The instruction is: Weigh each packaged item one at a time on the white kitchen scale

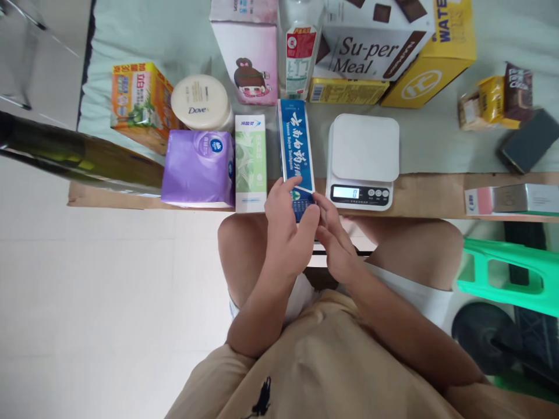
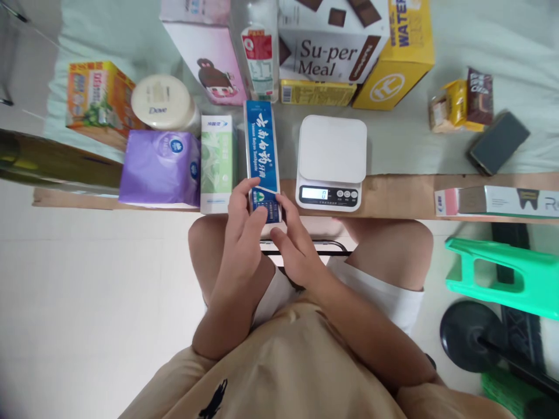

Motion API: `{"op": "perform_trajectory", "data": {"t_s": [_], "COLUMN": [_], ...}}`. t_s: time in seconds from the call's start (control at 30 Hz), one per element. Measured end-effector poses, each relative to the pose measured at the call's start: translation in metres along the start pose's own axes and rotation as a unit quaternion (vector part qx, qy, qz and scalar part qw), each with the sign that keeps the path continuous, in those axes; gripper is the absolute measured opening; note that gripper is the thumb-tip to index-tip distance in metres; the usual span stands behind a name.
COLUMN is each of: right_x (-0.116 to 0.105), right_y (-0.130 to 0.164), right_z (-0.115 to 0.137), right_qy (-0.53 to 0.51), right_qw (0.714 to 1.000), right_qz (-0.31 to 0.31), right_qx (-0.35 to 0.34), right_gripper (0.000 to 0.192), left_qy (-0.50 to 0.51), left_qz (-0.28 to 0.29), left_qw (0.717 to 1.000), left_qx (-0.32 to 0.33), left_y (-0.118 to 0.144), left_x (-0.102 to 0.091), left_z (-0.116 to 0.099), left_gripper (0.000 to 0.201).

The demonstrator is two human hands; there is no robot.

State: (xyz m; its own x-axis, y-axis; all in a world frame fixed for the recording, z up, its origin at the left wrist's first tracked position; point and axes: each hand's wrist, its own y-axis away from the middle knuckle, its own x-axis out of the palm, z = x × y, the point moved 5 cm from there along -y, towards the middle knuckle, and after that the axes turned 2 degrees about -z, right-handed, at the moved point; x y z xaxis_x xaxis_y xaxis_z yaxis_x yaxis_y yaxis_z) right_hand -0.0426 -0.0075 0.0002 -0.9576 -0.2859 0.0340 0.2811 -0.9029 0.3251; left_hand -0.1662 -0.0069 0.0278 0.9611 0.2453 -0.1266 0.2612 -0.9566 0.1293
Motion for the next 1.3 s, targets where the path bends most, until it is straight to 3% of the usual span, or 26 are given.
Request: {"op": "perform_trajectory", "data": {"t_s": [0.1,0.2,0.43,0.57,0.67,0.77,0.9,1.0,1.1,1.3], "right_x": [0.000,-0.003,0.000,-0.018,-0.044,-0.074,-0.099,-0.107,-0.110,-0.116], "right_y": [-0.003,-0.008,-0.005,0.021,0.042,0.049,0.036,0.021,0.010,-0.003], "right_z": [-0.009,-0.014,-0.001,0.002,0.007,0.012,0.011,0.010,0.017,0.019], "right_qy": [-0.010,-0.022,-0.023,-0.034,-0.063,-0.094,-0.074,-0.052,-0.064,-0.037], "right_qw": [1.000,0.999,0.998,0.996,0.992,0.983,0.983,0.985,0.985,0.983], "right_qz": [-0.009,-0.036,0.032,0.016,-0.021,-0.085,-0.125,-0.130,-0.111,-0.086], "right_qx": [0.024,0.035,-0.052,-0.077,-0.108,-0.132,-0.115,-0.096,-0.116,-0.158], "right_gripper": [0.080,0.085,0.078,0.076,0.070,0.063,0.066,0.073,0.066,0.061], "left_qy": [-0.016,-0.004,-0.023,-0.009,0.026,0.055,0.059,0.046,0.051,0.099], "left_qz": [-0.002,0.009,0.010,0.055,0.126,0.189,0.214,0.208,0.190,0.179], "left_qw": [1.000,1.000,0.997,0.987,0.973,0.963,0.961,0.961,0.965,0.969], "left_qx": [-0.021,0.001,0.074,0.150,0.193,0.185,0.166,0.177,0.175,0.137], "left_y": [-0.005,-0.008,0.003,0.023,0.032,0.025,0.004,-0.004,-0.010,-0.025], "left_x": [0.003,0.008,0.012,0.019,0.037,0.064,0.089,0.095,0.096,0.107], "left_z": [0.004,0.007,0.005,-0.016,-0.029,-0.033,-0.036,-0.045,-0.048,-0.027], "left_gripper": [0.047,0.049,0.061,0.065,0.069,0.073,0.078,0.076,0.078,0.072]}}
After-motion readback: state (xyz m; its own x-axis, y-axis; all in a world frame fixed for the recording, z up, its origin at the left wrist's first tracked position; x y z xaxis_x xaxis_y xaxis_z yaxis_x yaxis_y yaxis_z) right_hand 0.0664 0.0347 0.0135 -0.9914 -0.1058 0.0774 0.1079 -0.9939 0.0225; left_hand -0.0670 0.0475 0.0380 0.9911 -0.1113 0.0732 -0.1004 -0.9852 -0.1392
